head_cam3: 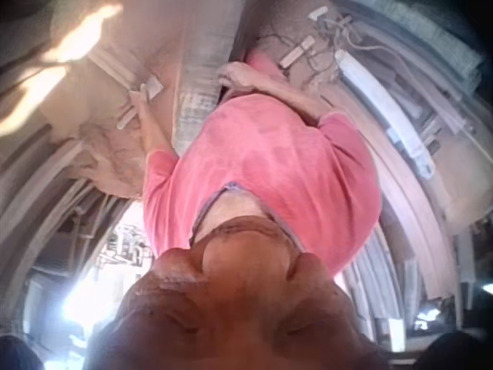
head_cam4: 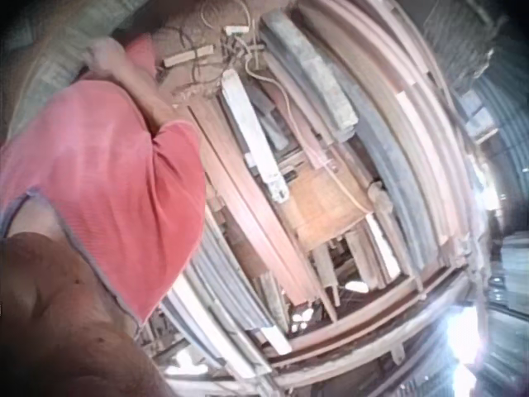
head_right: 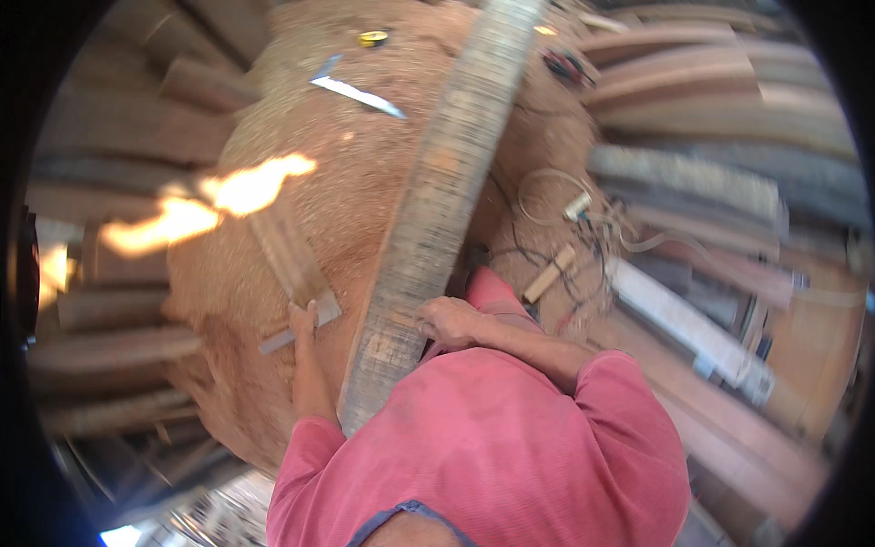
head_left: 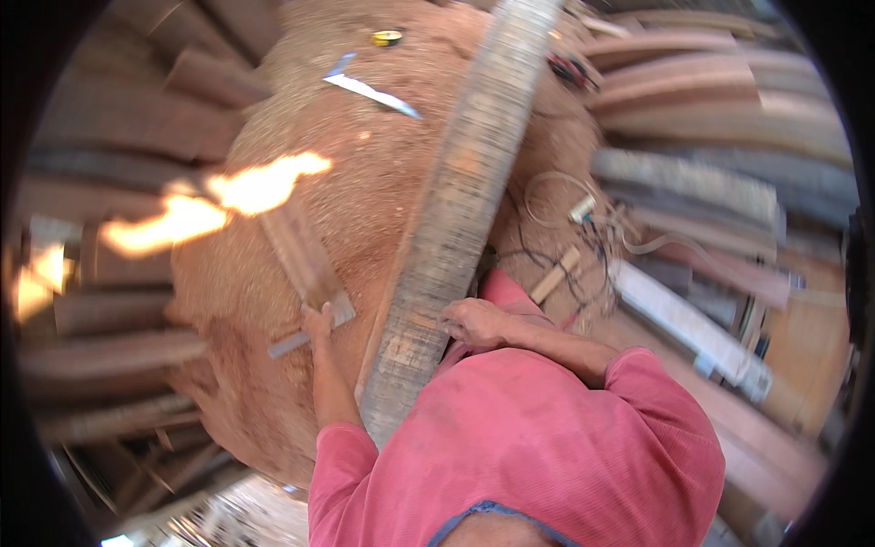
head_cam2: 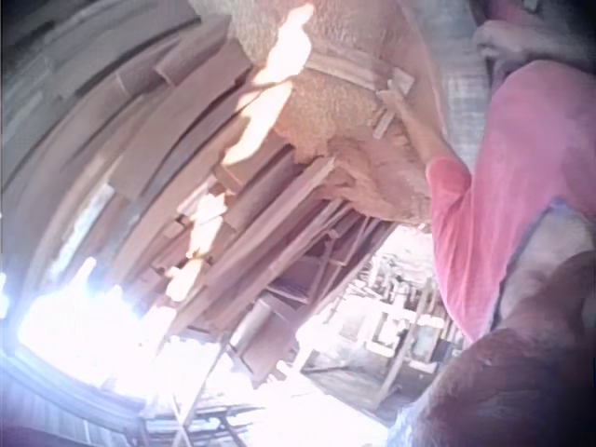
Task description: The person measures a long wooden plank with a tape measure and marks it with a pencil. They then use a circular saw to cut the plank at the marked line. The person repeats this process for a second plank, measuring, marking, and cutting it to size.
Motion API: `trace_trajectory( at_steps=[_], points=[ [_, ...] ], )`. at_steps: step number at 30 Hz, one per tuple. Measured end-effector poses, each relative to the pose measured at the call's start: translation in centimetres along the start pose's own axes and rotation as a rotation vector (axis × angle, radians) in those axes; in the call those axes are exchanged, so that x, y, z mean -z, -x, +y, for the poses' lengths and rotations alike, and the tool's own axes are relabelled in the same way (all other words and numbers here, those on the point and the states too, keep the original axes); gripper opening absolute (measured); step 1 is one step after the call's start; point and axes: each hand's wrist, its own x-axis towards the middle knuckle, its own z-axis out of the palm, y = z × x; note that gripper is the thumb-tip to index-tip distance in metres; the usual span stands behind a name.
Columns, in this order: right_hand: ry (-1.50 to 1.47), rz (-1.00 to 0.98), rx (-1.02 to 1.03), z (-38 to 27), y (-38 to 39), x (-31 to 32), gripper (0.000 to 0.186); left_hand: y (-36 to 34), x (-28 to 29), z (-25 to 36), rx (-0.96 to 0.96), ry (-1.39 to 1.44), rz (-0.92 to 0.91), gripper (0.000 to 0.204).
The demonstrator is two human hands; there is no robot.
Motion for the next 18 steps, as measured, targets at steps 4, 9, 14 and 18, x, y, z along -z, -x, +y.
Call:
trace_trajectory(
  at_steps=[4,9,14,18],
  points=[
    [-0.150,0.283,-0.195,4.9,3.7,-2.6,0.031,-2.7,-0.3,0.8,0.128,0.042,-0.147,0.056],
    [-0.320,0.482,-0.434,10.8,8.1,-3.0,0.031,-4.1,0.9,0.6,-0.165,0.280,-0.079,0.048],
    [-0.381,0.623,-0.660,23.2,12.9,-6.0,0.031,6.2,7.0,18.8,-0.143,0.361,-0.083,0.047],
    [-0.439,0.585,-0.890,31.1,16.7,-6.2,0.033,10.7,5.3,26.8,-0.290,0.494,-0.171,0.055]
  ],
)
